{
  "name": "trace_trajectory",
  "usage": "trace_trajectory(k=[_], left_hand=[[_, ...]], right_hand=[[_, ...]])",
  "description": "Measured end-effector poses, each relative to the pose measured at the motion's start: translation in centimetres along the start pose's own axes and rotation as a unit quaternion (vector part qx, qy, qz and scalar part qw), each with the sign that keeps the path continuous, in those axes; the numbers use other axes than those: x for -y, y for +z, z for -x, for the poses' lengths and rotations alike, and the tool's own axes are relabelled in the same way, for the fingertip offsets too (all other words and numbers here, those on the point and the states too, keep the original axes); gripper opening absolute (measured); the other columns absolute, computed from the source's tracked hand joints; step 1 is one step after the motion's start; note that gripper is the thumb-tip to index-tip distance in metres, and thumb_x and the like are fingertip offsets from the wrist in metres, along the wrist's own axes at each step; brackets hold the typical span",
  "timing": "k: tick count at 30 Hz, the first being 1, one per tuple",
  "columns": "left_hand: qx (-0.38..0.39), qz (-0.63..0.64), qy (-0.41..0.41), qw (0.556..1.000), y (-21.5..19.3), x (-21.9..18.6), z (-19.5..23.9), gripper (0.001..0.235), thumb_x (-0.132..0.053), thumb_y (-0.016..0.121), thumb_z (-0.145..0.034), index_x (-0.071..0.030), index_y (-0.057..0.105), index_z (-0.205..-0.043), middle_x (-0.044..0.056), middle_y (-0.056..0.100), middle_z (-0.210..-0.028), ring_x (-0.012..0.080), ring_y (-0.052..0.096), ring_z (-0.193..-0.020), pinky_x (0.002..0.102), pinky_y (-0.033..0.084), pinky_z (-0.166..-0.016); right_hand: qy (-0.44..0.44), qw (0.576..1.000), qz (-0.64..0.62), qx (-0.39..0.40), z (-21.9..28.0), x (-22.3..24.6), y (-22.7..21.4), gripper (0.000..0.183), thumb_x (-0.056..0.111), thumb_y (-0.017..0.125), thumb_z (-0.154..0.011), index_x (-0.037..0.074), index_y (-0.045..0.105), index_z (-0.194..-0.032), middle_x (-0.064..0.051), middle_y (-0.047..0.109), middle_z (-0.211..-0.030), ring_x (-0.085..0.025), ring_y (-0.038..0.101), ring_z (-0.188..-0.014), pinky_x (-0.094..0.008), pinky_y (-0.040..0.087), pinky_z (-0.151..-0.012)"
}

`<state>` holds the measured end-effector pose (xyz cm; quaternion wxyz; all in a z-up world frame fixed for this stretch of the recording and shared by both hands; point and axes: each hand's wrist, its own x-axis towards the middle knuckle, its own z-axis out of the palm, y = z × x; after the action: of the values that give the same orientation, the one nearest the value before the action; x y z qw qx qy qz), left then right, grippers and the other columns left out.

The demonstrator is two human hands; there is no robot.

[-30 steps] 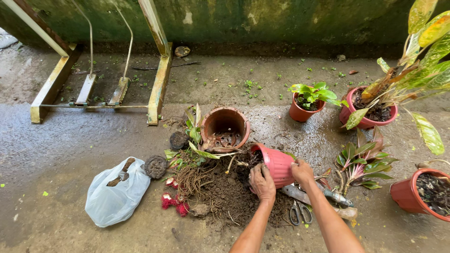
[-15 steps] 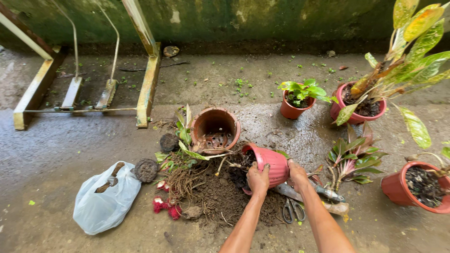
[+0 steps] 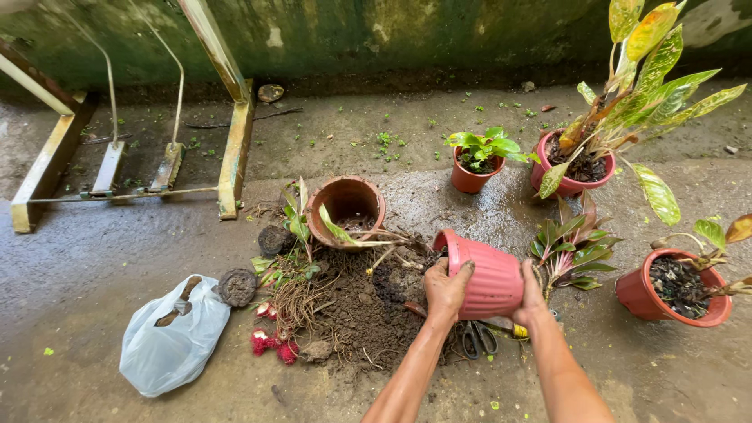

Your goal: The person removes a plant from a red plastic pot, loosens the soil with a small trowel, and empties the soil onto the floor. They then use scissors to trim the plant's roots and place the plant into a terracotta pot. Finally, they gather soil and prepare to repot the plant.

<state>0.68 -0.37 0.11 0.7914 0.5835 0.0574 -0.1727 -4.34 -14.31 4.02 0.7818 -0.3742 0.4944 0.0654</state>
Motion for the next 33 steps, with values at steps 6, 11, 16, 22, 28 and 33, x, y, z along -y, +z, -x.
trace_trajectory(k=[6,11,16,22,28,33], left_hand=[[-0.076,0.086,-0.045,0.992,-4.4,1.7,-3.6,0.019,-0.018,0.075,-0.089,-0.001,0.072,-0.096,0.013,0.077,-0.086,0.0258,0.073,-0.073,0.044,0.064,-0.064],[-0.198,0.107,-0.060,0.973,-8.2,2.3,-2.3,0.041,-0.043,0.060,-0.095,-0.011,0.068,-0.119,0.008,0.073,-0.107,0.0238,0.075,-0.094,0.047,0.065,-0.083],[-0.310,0.168,-0.121,0.928,-9.4,3.3,-2.3,0.059,-0.052,0.052,-0.092,-0.015,0.059,-0.137,0.008,0.067,-0.126,0.0253,0.069,-0.111,0.051,0.057,-0.094],[-0.350,0.268,-0.042,0.896,-10.7,5.3,-2.9,0.063,-0.052,0.052,-0.094,-0.004,0.063,-0.133,0.012,0.068,-0.132,0.0287,0.069,-0.114,0.046,0.057,-0.097],[-0.187,0.433,-0.061,0.880,-9.3,0.3,-1.1,0.060,-0.058,0.032,-0.094,-0.026,0.057,-0.138,0.002,0.062,-0.140,0.0228,0.059,-0.129,0.049,0.053,-0.104],[-0.231,0.393,-0.042,0.889,-8.6,-1.9,-2.4,0.059,-0.056,0.036,-0.098,-0.023,0.056,-0.143,0.001,0.058,-0.145,0.0237,0.052,-0.137,0.050,0.041,-0.115]], right_hand=[[-0.050,0.972,0.229,-0.027,-2.3,3.4,1.2,0.076,0.076,0.034,-0.096,0.019,0.054,-0.142,-0.022,0.048,-0.152,-0.043,0.045,-0.137,-0.071,0.037,-0.107],[-0.227,0.898,0.375,0.028,-3.7,3.3,4.6,0.075,0.073,0.047,-0.096,0.007,0.067,-0.126,-0.029,0.061,-0.132,-0.049,0.055,-0.127,-0.068,0.046,-0.096],[-0.367,0.744,0.557,-0.037,0.4,2.9,10.8,0.074,0.074,0.057,-0.083,0.018,0.068,-0.129,-0.018,0.063,-0.123,-0.033,0.062,-0.116,-0.049,0.050,-0.098],[-0.432,0.638,0.636,-0.039,6.8,0.9,15.5,0.072,0.076,0.057,-0.080,0.024,0.069,-0.129,-0.011,0.062,-0.126,-0.035,0.054,-0.115,-0.048,0.047,-0.099],[-0.472,0.600,0.646,-0.010,12.5,1.2,19.0,0.061,0.073,0.049,-0.089,0.030,0.074,-0.124,-0.009,0.064,-0.117,-0.032,0.054,-0.111,-0.049,0.046,-0.097],[-0.518,0.587,0.620,-0.056,13.1,2.9,19.3,0.059,0.070,0.051,-0.089,0.027,0.075,-0.123,-0.006,0.066,-0.116,-0.034,0.055,-0.107,-0.051,0.048,-0.091]])
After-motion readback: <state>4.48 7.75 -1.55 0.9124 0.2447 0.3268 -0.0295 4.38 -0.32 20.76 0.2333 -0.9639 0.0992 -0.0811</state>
